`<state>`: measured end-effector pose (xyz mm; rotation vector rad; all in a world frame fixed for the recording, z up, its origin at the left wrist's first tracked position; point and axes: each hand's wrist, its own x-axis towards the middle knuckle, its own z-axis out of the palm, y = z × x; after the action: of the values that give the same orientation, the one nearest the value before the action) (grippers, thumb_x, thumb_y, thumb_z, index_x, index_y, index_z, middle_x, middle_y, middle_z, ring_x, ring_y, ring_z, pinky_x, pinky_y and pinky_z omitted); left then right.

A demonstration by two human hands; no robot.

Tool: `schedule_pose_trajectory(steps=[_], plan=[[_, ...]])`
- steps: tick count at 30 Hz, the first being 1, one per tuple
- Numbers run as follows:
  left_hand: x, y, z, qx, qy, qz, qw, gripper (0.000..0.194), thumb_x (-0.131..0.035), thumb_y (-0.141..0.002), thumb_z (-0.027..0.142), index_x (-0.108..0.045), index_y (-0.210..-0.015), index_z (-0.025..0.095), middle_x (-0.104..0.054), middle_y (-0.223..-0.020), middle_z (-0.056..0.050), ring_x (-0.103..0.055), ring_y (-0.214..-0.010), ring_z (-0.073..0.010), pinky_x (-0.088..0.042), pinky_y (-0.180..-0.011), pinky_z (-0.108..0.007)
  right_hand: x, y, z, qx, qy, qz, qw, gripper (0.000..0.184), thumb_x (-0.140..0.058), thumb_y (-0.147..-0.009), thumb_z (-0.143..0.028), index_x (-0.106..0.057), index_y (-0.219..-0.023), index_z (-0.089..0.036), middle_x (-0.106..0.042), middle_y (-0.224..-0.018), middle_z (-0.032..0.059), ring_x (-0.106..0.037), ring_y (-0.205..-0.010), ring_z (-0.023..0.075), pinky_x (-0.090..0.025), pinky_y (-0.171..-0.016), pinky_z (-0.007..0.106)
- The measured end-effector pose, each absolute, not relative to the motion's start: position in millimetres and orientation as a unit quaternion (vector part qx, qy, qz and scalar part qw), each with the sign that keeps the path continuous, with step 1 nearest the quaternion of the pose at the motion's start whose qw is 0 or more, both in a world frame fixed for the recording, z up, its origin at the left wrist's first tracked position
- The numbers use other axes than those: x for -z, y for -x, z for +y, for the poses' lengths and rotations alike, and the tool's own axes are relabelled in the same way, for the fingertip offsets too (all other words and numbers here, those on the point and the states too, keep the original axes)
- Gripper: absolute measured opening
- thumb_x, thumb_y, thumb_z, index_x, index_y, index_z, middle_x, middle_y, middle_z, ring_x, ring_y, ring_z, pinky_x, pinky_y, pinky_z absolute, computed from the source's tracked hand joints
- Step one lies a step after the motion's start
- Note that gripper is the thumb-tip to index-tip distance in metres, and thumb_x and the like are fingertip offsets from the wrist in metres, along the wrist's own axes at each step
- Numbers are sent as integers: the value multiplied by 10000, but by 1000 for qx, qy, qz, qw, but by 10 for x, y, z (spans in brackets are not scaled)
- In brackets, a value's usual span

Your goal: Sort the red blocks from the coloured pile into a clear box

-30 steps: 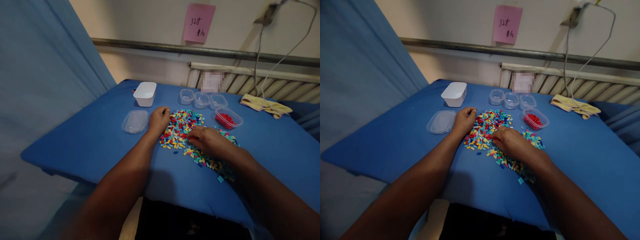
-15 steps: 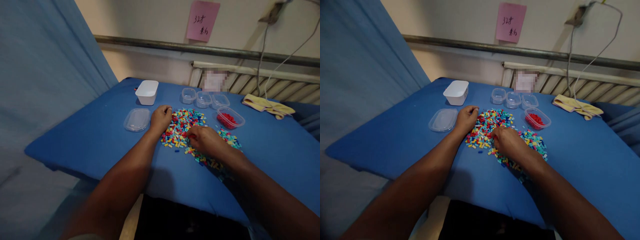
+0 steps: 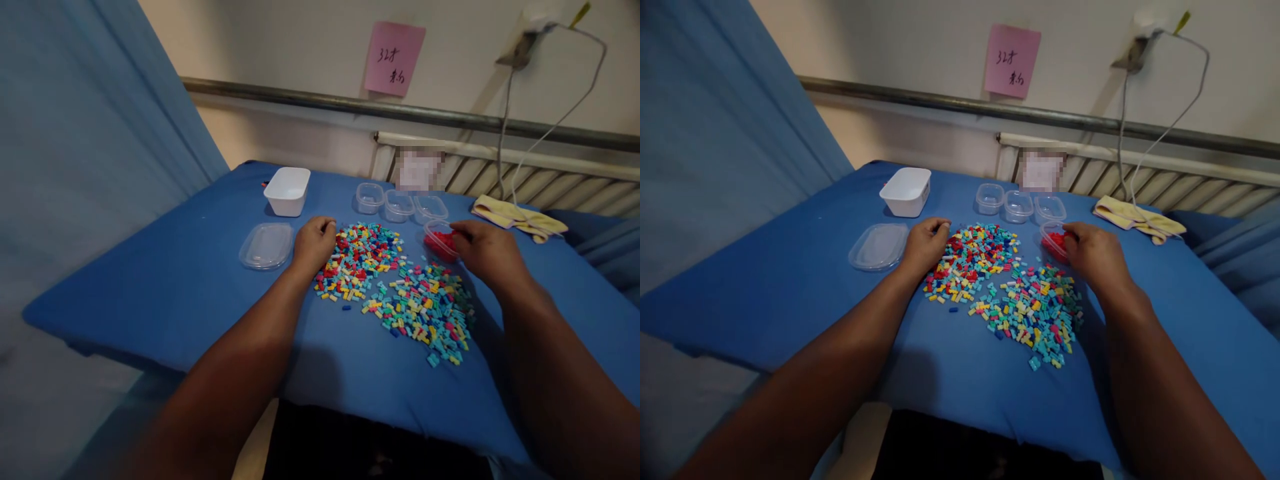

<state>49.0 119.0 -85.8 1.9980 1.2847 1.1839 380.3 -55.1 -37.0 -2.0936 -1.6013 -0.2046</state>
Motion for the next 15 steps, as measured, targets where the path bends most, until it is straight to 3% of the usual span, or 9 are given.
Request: schedule_pose_trajectory(steps=[7, 11, 15], plan=[[825, -485, 1184, -426, -728, 477, 247, 257, -599, -1017, 298, -829, -1080, 202, -815, -1138, -49, -745, -1105, -249, -531, -964, -354, 497, -3567, -494, 141, 700, -653, 250, 338, -586, -1048, -303, -840, -1243, -194, -829, -1239, 160, -756, -1158, 355, -578, -1061, 523], [826, -484, 1172, -425, -727, 478, 250, 255, -606, -1019, 295, -828, -1105, 202, -816, -1130, -47, -746, -1091, -247, -531, -953, -352, 564, -3080, -437, 23, 564, -785, 257, 297, -587, -1076, -263, -832, -1241, -230, -834, -1263, 106, -764, -1190, 287, -584, -1097, 472], [826, -482, 1167, -431, -728, 474, 246, 260, -610, -1017, 294, -829, -1109, 190, -814, -1119, -48, -749, -1070, -245, -527, -927, -352, 669, -2831, -384, -30, 489, -845, 213, 329, -544, -1097, -216, -821, -1275, -203, -809, -1322, 132, -743, -1229, 281, -582, -1098, 469]])
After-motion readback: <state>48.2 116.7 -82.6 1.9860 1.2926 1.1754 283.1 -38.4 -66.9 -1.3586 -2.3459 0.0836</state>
